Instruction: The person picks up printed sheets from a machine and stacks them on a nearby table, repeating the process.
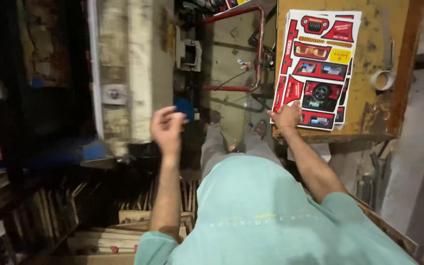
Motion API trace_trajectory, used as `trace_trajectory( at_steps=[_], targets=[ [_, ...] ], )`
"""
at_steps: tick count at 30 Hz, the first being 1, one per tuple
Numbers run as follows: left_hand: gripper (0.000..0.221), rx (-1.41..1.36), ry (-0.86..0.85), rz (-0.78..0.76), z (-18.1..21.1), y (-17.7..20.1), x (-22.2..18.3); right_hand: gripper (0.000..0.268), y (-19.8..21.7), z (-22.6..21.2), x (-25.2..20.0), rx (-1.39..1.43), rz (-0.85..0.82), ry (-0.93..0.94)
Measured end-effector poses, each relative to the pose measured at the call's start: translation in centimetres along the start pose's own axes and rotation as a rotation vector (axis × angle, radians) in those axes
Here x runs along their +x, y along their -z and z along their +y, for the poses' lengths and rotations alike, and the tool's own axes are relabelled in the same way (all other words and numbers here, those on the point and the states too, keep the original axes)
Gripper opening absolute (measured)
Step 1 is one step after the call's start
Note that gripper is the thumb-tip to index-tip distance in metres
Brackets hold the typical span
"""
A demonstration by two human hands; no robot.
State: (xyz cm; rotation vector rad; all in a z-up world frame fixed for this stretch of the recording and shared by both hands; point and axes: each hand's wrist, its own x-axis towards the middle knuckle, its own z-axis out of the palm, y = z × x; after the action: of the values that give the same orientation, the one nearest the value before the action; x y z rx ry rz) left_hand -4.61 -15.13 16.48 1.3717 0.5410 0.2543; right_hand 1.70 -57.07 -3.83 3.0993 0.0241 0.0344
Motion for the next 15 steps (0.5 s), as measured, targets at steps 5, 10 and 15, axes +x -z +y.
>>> trace_trajectory(
  at_steps=[5,10,15],
  targets=[
    [0.026,0.237,0.026,-0.376,-14.7,-10.9,-3.9,0.044,1.0,2.4,1.7,0.255,-0.405,-0.174],
    [0.036,0.255,0.146,-0.805,-33.0,-21.1,-8.1,0.023,-5.5,7.0,1.5,0.676,-0.448,-0.182],
    [0.035,0.614,0.196,-0.513,-33.7,-25.6,-9.9,0.014,-5.5,6.7,1.3,0.654,-0.346,-0.079]
  ],
)
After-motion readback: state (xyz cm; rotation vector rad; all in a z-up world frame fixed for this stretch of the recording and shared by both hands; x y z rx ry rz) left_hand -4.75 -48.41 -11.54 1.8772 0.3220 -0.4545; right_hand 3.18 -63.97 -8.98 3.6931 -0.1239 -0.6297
